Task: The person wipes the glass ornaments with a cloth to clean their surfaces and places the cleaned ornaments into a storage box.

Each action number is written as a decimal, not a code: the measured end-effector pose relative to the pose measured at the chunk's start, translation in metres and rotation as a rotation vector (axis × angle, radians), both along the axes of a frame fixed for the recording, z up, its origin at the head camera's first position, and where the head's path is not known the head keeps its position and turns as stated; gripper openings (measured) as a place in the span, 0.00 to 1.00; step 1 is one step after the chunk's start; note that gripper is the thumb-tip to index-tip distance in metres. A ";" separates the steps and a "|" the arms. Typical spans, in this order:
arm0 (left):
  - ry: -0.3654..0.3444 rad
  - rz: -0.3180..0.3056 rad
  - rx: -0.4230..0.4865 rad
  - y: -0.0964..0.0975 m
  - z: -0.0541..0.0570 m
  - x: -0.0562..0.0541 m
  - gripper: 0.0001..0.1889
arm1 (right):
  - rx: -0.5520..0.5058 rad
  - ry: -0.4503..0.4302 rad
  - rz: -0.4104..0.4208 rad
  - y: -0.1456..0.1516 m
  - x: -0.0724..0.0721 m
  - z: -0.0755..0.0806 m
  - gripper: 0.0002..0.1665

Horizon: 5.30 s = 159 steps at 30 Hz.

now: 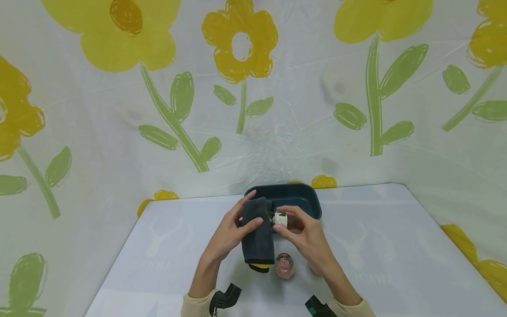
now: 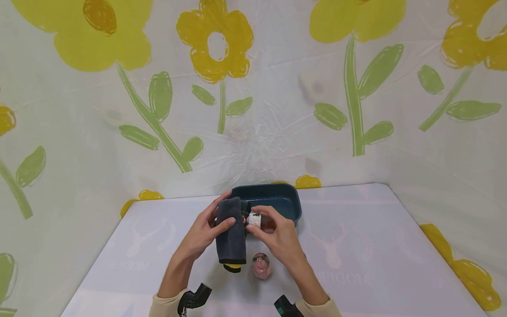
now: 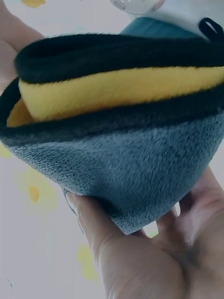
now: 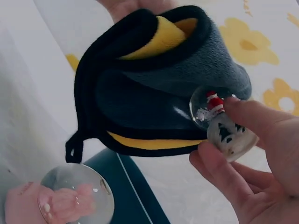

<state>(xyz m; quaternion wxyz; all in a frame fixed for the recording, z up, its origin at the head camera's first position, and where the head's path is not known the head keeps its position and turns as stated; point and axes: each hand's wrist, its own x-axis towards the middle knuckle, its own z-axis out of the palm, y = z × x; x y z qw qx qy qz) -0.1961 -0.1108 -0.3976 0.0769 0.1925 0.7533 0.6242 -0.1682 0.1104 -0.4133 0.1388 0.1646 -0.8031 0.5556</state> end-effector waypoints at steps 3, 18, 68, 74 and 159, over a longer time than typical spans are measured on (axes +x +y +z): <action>0.024 0.022 -0.001 0.001 -0.001 0.000 0.35 | -0.027 -0.012 0.020 0.002 -0.004 -0.006 0.25; 0.088 0.023 0.002 -0.002 -0.001 0.000 0.32 | -0.087 0.089 0.161 0.010 -0.003 -0.005 0.29; 0.079 -0.079 0.051 0.000 0.006 0.006 0.33 | -0.011 0.176 0.088 0.009 0.002 0.001 0.28; 0.149 -0.116 0.034 0.001 0.004 0.006 0.34 | -0.061 -0.110 0.010 0.009 0.004 0.006 0.22; 0.056 -0.013 0.047 0.008 -0.015 -0.013 0.29 | 0.037 0.045 0.141 0.021 -0.021 -0.009 0.25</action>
